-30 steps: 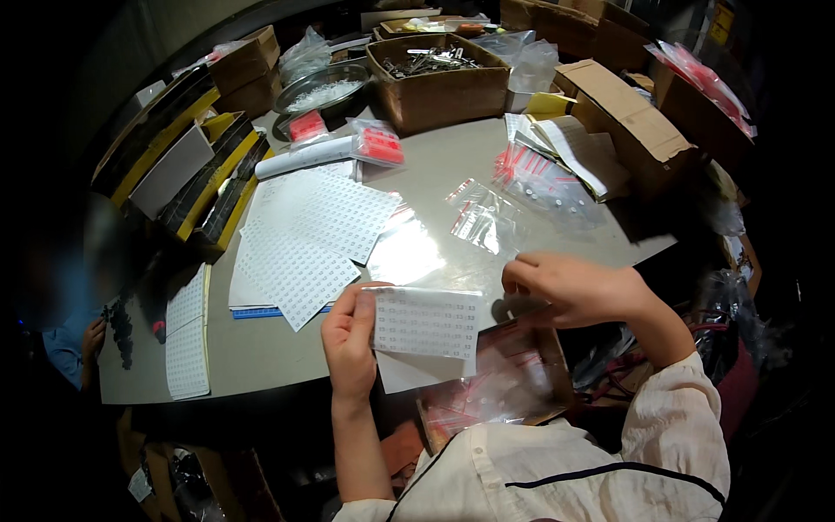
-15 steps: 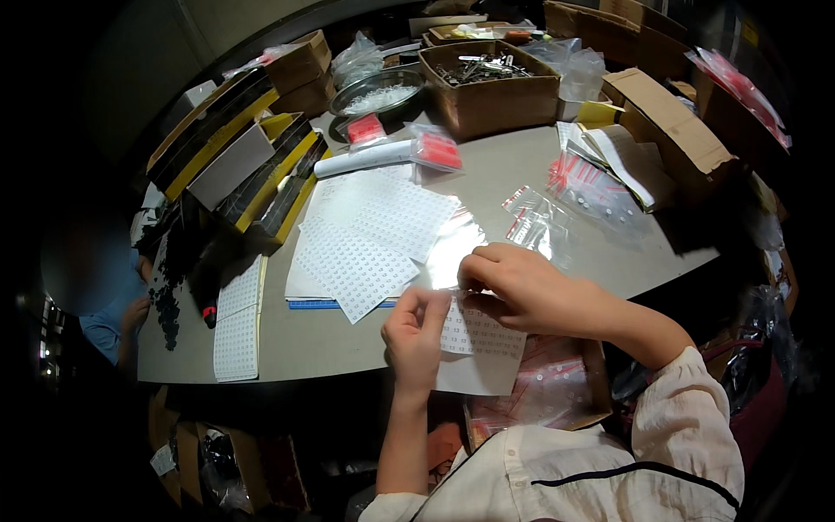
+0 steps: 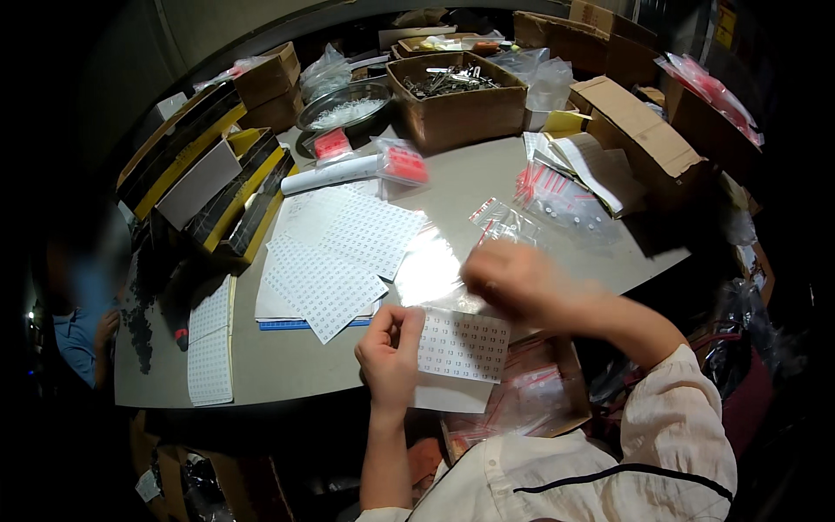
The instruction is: The person sits at a cluttered table and repeatedly peels small stickers from a sheet, placing them into small plastic bags. The person handles sticker sheets and plastic bags throughout the clip.
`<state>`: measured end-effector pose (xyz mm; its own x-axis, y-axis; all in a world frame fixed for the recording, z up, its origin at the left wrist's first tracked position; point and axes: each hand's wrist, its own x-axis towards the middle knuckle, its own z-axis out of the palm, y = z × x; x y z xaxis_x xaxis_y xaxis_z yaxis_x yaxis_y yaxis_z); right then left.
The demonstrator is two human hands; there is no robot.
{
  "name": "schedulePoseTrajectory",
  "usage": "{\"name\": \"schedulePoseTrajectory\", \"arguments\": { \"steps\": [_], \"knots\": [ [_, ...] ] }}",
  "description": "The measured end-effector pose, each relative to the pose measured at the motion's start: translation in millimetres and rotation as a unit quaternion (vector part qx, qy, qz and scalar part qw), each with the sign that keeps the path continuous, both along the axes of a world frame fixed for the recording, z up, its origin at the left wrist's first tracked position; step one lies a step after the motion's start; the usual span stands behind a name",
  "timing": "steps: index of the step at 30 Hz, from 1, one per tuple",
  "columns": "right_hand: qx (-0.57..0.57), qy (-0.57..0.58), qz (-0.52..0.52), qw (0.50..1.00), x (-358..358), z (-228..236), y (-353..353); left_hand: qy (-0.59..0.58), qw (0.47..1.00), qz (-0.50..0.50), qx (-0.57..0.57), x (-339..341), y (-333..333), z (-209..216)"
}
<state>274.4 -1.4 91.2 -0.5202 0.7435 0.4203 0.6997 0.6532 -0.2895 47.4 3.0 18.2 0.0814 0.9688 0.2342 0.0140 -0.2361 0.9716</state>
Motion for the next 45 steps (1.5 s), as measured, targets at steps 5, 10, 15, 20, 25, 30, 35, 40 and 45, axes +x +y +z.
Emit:
{"name": "schedulePoseTrajectory", "arguments": {
  "steps": [5,10,15,20,25,30,35,40,45],
  "knots": [
    [-0.215,-0.114,-0.065,0.968,85.2,14.2,50.4,0.029,0.999,-0.002,0.022,1.3,-0.3,4.0],
    [-0.207,-0.197,-0.123,0.95,98.1,-11.7,63.6,0.02,1.0,-0.006,0.014,1.0,0.3,1.6],
    [-0.305,-0.228,-0.154,0.912,98.8,-3.0,66.0,0.007,1.0,-0.018,-0.011,-4.0,0.3,-0.4],
    [-0.224,-0.099,-0.085,0.966,112.1,2.8,67.7,-0.017,1.0,-0.023,-0.011,-3.7,-0.2,1.8],
    [-0.274,-0.048,-0.089,0.956,122.7,-3.6,85.5,-0.042,0.998,-0.032,-0.019,-5.1,0.7,-1.0],
    [-0.274,-0.026,-0.087,0.957,118.0,-9.1,90.1,-0.042,0.998,-0.037,-0.022,-5.8,0.9,-1.1],
    [-0.245,-0.017,-0.048,0.968,104.7,-11.2,97.0,-0.051,0.998,-0.03,-0.024,-5.5,-0.5,0.3],
    [-0.18,-0.094,-0.052,0.978,97.6,-25.3,105.1,-0.064,0.997,-0.041,-0.027,-4.7,0.6,0.2],
    [-0.219,-0.184,-0.19,0.939,108.0,-17.0,108.7,-0.091,0.994,-0.058,-0.031,-4.6,0.2,4.9]
  ]
}}
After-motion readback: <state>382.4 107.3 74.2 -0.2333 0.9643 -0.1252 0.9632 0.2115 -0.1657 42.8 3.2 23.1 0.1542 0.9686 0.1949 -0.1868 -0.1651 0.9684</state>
